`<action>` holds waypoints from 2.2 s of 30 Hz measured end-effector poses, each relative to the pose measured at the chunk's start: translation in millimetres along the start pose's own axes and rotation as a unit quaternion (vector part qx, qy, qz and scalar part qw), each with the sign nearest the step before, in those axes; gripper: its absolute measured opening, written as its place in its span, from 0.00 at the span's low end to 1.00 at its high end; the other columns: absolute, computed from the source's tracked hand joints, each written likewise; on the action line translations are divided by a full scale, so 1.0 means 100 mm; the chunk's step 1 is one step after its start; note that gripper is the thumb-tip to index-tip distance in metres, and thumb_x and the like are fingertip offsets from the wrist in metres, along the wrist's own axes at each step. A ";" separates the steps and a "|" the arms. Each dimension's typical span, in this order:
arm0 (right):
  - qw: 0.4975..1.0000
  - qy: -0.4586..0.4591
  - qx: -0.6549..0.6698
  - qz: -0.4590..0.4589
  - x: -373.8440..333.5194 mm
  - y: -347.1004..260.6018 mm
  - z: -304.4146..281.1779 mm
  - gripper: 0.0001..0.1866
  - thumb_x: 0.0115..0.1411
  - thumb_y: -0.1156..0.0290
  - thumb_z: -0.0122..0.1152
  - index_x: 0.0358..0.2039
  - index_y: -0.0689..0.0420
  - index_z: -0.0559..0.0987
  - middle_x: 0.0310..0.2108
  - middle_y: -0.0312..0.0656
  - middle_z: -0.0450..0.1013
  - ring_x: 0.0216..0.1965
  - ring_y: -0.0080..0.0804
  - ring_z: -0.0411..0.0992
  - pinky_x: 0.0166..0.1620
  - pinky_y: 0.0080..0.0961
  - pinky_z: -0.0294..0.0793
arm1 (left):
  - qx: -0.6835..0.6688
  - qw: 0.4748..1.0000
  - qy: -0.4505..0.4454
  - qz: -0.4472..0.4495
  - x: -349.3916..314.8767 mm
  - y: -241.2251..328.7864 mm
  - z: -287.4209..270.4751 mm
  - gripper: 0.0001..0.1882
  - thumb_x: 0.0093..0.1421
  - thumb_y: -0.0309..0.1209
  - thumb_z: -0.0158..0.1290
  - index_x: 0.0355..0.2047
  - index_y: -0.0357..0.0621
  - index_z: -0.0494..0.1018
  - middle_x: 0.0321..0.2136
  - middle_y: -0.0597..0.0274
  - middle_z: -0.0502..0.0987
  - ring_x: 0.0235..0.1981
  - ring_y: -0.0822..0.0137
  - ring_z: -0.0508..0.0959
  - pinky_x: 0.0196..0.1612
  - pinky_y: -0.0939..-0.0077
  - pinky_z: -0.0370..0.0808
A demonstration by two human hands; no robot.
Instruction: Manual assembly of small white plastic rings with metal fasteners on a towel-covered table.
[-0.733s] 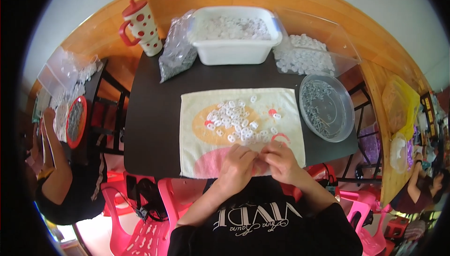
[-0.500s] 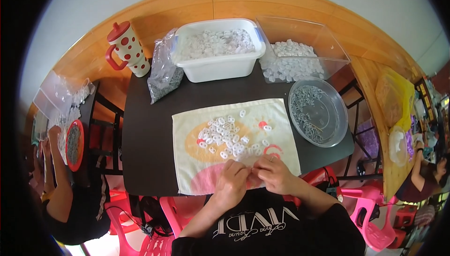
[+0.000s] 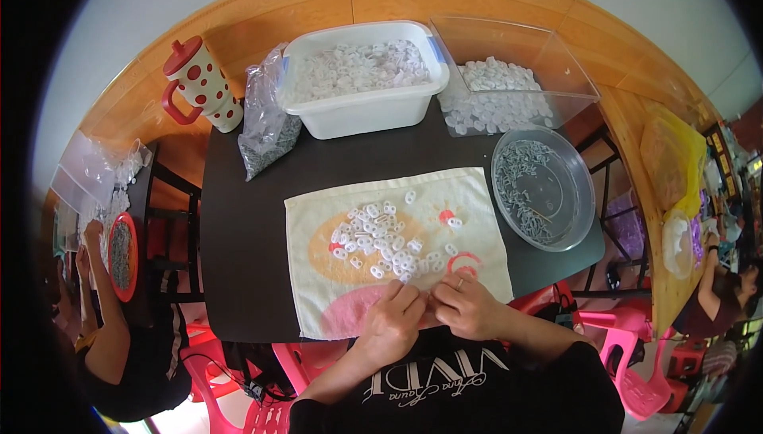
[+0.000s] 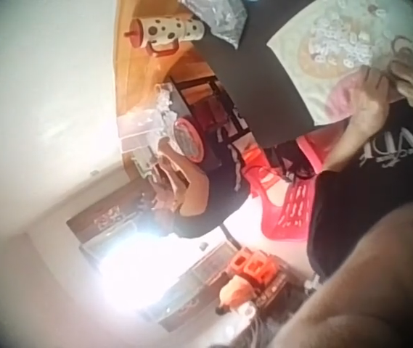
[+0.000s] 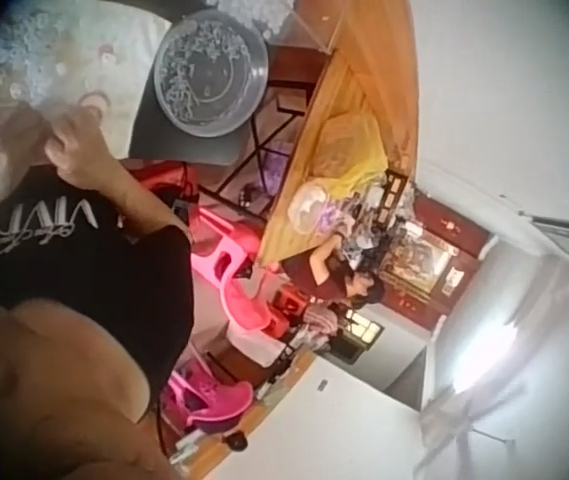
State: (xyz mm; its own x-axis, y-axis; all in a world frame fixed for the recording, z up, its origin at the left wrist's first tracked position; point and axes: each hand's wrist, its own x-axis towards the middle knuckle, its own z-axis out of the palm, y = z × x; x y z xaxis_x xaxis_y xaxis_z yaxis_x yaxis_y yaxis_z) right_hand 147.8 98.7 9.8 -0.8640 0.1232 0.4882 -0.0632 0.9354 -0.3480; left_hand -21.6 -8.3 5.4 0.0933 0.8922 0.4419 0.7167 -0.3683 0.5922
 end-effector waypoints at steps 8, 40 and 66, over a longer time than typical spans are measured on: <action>0.985 0.169 -0.041 -0.008 0.23 0.29 -0.59 0.09 0.47 0.85 0.58 0.31 0.62 0.78 0.31 0.46 0.75 0.28 0.44 0.73 0.30 0.38 0.72 | -0.017 0.996 0.076 -0.038 0.01 0.05 0.07 0.14 0.42 0.14 0.56 0.32 0.33 0.76 0.29 0.53 0.73 0.30 0.52 0.72 0.33 0.65 0.73; 0.993 -0.077 -0.038 0.074 0.64 0.44 0.00 0.15 0.54 0.82 0.57 0.43 0.61 0.79 0.49 0.47 0.72 0.46 0.47 0.70 0.49 0.37 0.72 | 0.279 0.930 0.062 -0.232 -0.48 -0.26 -0.55 0.30 0.56 0.36 0.60 0.55 0.32 0.69 0.61 0.43 0.63 0.61 0.42 0.63 0.55 0.52 0.64; 0.984 0.032 -0.027 0.171 0.77 0.74 0.19 0.04 0.51 0.70 0.64 0.26 0.54 0.78 0.28 0.43 0.70 0.35 0.45 0.72 0.38 0.39 0.72 | -0.088 0.964 0.204 -0.147 -0.05 0.13 -0.67 0.11 0.53 0.18 0.61 0.39 0.35 0.81 0.39 0.51 0.82 0.37 0.64 0.80 0.37 0.77 0.74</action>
State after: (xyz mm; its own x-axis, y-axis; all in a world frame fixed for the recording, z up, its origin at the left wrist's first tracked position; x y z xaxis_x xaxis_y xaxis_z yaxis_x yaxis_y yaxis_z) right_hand 67.1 171.0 6.6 -0.7961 0.4538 0.4003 0.2548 0.8514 -0.4584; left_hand -58.9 -34.8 55.9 -0.4014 0.8013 0.4436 0.5388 -0.1851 0.8219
